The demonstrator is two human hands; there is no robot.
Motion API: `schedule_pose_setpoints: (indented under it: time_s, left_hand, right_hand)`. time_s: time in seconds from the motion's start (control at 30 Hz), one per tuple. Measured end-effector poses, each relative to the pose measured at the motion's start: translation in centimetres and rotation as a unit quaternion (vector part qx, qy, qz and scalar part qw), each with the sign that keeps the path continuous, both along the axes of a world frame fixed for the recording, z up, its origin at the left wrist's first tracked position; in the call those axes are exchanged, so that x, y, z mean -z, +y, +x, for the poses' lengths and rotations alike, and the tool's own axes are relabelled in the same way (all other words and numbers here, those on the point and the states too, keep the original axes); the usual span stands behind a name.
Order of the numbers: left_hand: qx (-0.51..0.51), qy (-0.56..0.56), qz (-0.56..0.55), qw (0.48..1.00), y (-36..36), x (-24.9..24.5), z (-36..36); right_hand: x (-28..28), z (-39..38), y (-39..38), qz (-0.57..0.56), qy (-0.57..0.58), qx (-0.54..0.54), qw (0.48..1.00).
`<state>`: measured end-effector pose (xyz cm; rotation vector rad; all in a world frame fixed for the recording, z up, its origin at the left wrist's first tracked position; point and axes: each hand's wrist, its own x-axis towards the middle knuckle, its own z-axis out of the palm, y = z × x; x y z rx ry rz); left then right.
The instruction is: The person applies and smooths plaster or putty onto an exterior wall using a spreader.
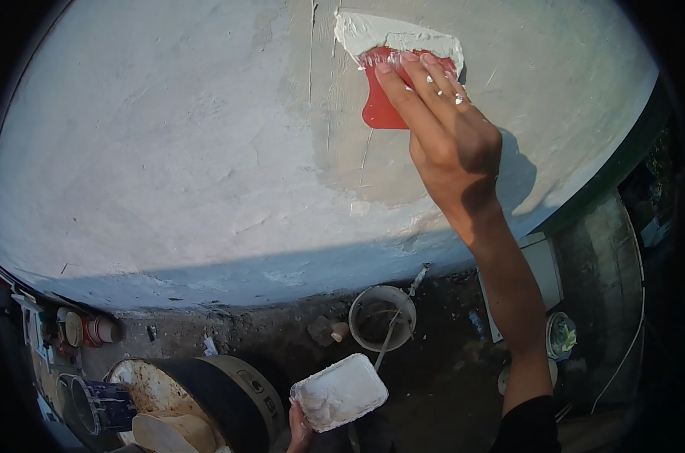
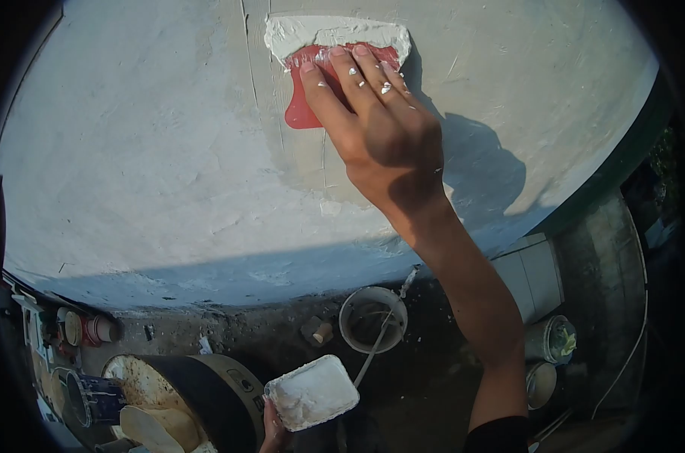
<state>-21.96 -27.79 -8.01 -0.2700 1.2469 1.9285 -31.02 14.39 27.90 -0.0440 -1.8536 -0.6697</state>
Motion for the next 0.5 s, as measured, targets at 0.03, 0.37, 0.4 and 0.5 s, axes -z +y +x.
schedule_pose_setpoints:
  time_s: [0.03, 0.37, 0.4, 0.5]
  left_hand:
    - [-0.001, 0.002, -0.004, 1.000, -0.2, -0.1, 0.0]
    - [0.010, 0.008, 0.012, 1.000, -2.3, 0.9, -1.1]
    - [0.010, 0.007, 0.022, 1.000, -2.0, 0.7, -1.2]
    - [-0.004, 0.015, 0.015, 1.000, -2.2, 1.0, -1.3]
  right_hand:
    - [2.1, -0.4, -0.1, -0.009, -0.023, 0.021, 0.999]
    - [27.4, 1.8, -1.1, -0.143, -0.206, -0.008, 0.968]
    - [28.1, 2.4, -1.1, -0.152, -0.208, -0.020, 0.966]
    - [27.2, 4.8, -0.3, -0.178, -0.181, -0.046, 0.966]
